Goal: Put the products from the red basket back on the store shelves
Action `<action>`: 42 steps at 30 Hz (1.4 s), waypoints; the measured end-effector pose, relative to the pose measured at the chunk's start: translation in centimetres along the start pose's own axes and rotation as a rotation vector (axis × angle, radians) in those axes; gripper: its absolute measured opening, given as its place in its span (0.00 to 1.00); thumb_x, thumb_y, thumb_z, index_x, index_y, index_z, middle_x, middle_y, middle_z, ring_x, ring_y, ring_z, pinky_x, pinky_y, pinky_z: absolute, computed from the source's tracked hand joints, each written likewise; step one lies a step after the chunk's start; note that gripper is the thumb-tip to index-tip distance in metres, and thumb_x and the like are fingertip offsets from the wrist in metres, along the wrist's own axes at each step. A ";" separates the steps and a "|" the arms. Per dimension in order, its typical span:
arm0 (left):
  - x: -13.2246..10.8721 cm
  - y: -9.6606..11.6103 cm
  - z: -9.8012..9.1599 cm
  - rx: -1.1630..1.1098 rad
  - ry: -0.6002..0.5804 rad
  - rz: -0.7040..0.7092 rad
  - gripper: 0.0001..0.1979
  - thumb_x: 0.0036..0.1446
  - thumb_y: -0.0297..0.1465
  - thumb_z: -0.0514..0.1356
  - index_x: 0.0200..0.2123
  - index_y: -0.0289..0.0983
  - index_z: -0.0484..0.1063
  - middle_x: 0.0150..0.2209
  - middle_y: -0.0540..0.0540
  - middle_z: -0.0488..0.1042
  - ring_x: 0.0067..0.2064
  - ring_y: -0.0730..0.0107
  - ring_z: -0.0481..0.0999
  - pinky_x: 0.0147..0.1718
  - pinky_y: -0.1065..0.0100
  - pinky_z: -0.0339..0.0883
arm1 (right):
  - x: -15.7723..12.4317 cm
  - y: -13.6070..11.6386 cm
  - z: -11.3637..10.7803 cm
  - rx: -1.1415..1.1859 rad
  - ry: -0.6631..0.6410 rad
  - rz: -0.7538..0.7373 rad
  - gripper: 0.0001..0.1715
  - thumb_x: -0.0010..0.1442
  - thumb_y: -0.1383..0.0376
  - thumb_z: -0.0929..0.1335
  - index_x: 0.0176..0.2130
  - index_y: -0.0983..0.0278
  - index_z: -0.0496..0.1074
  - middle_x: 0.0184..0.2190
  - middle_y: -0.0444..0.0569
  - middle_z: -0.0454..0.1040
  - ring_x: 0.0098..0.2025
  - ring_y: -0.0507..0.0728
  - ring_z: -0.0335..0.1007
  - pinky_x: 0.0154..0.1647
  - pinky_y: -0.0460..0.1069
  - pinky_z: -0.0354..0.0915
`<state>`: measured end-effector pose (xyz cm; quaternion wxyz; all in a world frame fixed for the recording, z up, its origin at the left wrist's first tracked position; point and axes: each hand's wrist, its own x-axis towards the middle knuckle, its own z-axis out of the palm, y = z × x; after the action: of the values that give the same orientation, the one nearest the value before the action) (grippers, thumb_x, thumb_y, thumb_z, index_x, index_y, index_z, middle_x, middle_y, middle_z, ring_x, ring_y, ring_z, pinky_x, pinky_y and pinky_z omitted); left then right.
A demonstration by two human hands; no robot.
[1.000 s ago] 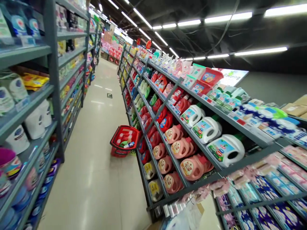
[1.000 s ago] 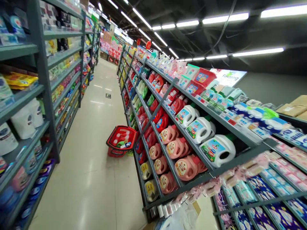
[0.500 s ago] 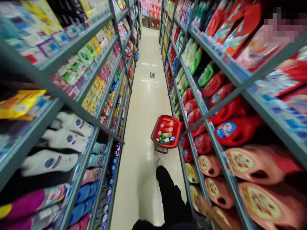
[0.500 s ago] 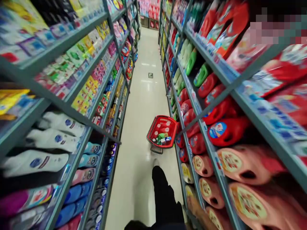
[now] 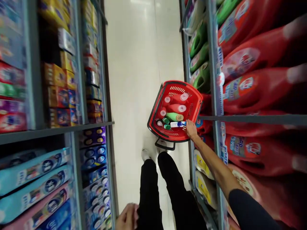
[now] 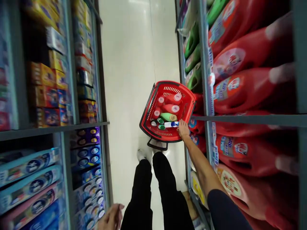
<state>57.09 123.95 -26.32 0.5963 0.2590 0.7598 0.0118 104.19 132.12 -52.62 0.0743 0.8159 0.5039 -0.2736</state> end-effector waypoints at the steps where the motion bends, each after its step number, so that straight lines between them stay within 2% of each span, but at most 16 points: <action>1: 1.3 -0.2 1.8 -0.044 -0.054 -0.027 0.37 0.52 0.66 0.58 0.34 0.33 0.76 0.21 0.52 0.68 0.19 0.76 0.63 0.18 0.72 0.57 | 1.5 0.3 0.7 -0.036 -0.003 -0.013 0.36 0.63 0.73 0.63 0.67 0.79 0.55 0.68 0.75 0.57 0.68 0.72 0.51 0.68 0.65 0.45; 4: 2.8 -0.3 6.7 -0.186 -0.218 -0.090 0.37 0.49 0.66 0.61 0.32 0.34 0.77 0.21 0.50 0.69 0.19 0.77 0.62 0.18 0.73 0.55 | 3.9 0.9 1.5 -0.102 -0.025 -0.090 0.26 0.65 0.72 0.60 0.61 0.76 0.64 0.59 0.74 0.67 0.61 0.72 0.58 0.64 0.66 0.47; 6: 2.3 -0.4 8.5 -0.227 -0.231 -0.124 0.37 0.47 0.66 0.62 0.30 0.34 0.76 0.21 0.50 0.68 0.18 0.79 0.60 0.17 0.73 0.52 | 3.6 0.9 1.0 -0.110 -0.055 -0.177 0.21 0.65 0.68 0.63 0.55 0.74 0.69 0.54 0.71 0.70 0.57 0.70 0.61 0.61 0.63 0.52; 8: 1.2 -0.6 8.5 -0.227 -0.214 -0.136 0.37 0.46 0.66 0.62 0.30 0.33 0.76 0.21 0.50 0.68 0.18 0.79 0.59 0.17 0.74 0.50 | 1.9 0.5 -0.4 -0.092 -0.074 -0.258 0.19 0.63 0.63 0.66 0.51 0.72 0.71 0.50 0.68 0.72 0.54 0.68 0.63 0.58 0.59 0.56; 11: 0.1 0.0 6.5 -0.180 -0.192 -0.070 0.33 0.52 0.61 0.61 0.34 0.34 0.77 0.23 0.50 0.70 0.20 0.78 0.61 0.19 0.74 0.55 | -2.4 -0.8 -4.7 -0.022 -0.039 -0.327 0.18 0.62 0.58 0.67 0.46 0.68 0.72 0.46 0.63 0.73 0.49 0.66 0.66 0.55 0.56 0.60; 14: -0.3 3.8 3.9 -0.171 -0.164 0.070 0.29 0.55 0.57 0.62 0.37 0.34 0.77 0.28 0.46 0.74 0.25 0.72 0.69 0.22 0.72 0.61 | -7.9 -3.4 -11.9 0.085 0.036 -0.354 0.16 0.62 0.54 0.66 0.37 0.64 0.70 0.36 0.56 0.73 0.41 0.62 0.67 0.46 0.54 0.64; 16: -1.2 8.7 2.2 -0.167 -0.155 0.224 0.28 0.57 0.55 0.62 0.40 0.34 0.77 0.35 0.41 0.79 0.33 0.65 0.76 0.29 0.68 0.69 | -12.1 -5.8 -18.0 0.167 0.075 -0.386 0.17 0.61 0.52 0.67 0.34 0.63 0.69 0.32 0.52 0.72 0.36 0.59 0.67 0.41 0.52 0.65; 18: -3.7 14.5 0.2 -0.112 -0.158 0.455 0.24 0.61 0.50 0.61 0.47 0.36 0.77 0.47 0.38 0.79 0.44 0.59 0.79 0.42 0.61 0.74 | -16.5 -9.0 -24.8 0.242 0.096 -0.445 0.18 0.61 0.50 0.67 0.32 0.63 0.68 0.29 0.47 0.71 0.31 0.56 0.66 0.36 0.49 0.64; 21: -11.4 21.9 -3.2 0.007 -0.113 0.934 0.20 0.66 0.44 0.59 0.53 0.37 0.75 0.57 0.37 0.75 0.58 0.55 0.75 0.57 0.53 0.69 | -23.1 -15.3 -35.5 0.429 -0.018 -0.502 0.23 0.62 0.48 0.66 0.28 0.63 0.66 0.23 0.41 0.65 0.26 0.52 0.60 0.29 0.47 0.58; 24: -21.3 24.8 -6.2 0.217 0.006 1.376 0.28 0.60 0.44 0.66 0.59 0.37 0.71 0.62 0.35 0.70 0.64 0.50 0.68 0.65 0.47 0.61 | -29.6 -22.5 -44.9 0.586 -0.092 -0.477 0.28 0.63 0.47 0.65 0.22 0.62 0.59 0.19 0.40 0.57 0.23 0.50 0.52 0.25 0.47 0.50; 27: -29.2 23.9 -8.4 0.345 0.312 1.513 0.34 0.58 0.39 0.67 0.64 0.32 0.65 0.62 0.31 0.70 0.65 0.44 0.67 0.66 0.43 0.58 | -35.5 -28.5 -50.9 0.628 -0.042 -0.510 0.30 0.62 0.45 0.65 0.20 0.61 0.59 0.17 0.41 0.56 0.22 0.51 0.52 0.24 0.49 0.48; 30: -33.6 22.2 -10.5 0.161 0.483 1.388 0.27 0.58 0.30 0.65 0.61 0.34 0.67 0.57 0.34 0.74 0.59 0.48 0.73 0.61 0.51 0.66 | -39.6 -32.4 -53.3 0.690 -0.133 -0.708 0.24 0.62 0.45 0.67 0.27 0.61 0.71 0.23 0.47 0.69 0.28 0.58 0.66 0.29 0.51 0.61; 33: -37.3 19.9 -12.3 -0.284 0.455 1.168 0.30 0.54 0.31 0.68 0.60 0.37 0.68 0.56 0.39 0.76 0.55 0.53 0.76 0.55 0.58 0.70 | -41.6 -35.2 -53.6 0.781 -0.301 -1.005 0.18 0.61 0.49 0.71 0.45 0.57 0.75 0.39 0.52 0.77 0.42 0.64 0.74 0.43 0.55 0.70; 36: -41.7 17.4 -12.0 -0.650 0.358 1.110 0.33 0.55 0.38 0.70 0.62 0.36 0.68 0.58 0.39 0.74 0.58 0.50 0.74 0.59 0.56 0.66 | -43.6 -37.5 -53.3 0.836 -0.561 -1.222 0.31 0.60 0.52 0.73 0.60 0.56 0.67 0.54 0.54 0.75 0.52 0.64 0.73 0.53 0.57 0.70; 39: -45.9 15.7 -10.5 -0.757 0.345 1.131 0.32 0.55 0.43 0.71 0.59 0.35 0.72 0.57 0.37 0.74 0.59 0.48 0.73 0.61 0.54 0.64 | -46.2 -39.2 -53.6 0.794 -0.830 -1.308 0.33 0.61 0.52 0.74 0.61 0.59 0.66 0.56 0.54 0.75 0.55 0.63 0.73 0.59 0.58 0.68; 42: -49.2 14.2 -9.7 -0.835 0.442 1.091 0.33 0.54 0.44 0.72 0.59 0.35 0.72 0.56 0.36 0.74 0.57 0.50 0.74 0.58 0.55 0.67 | -49.1 -40.8 -54.8 0.764 -0.967 -1.314 0.30 0.58 0.52 0.76 0.55 0.61 0.71 0.51 0.53 0.78 0.52 0.63 0.75 0.56 0.57 0.70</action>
<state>61.24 118.99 25.41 0.3870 0.3437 0.5570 0.6494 72.58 135.11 25.29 -0.1693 0.1285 0.6572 -0.7231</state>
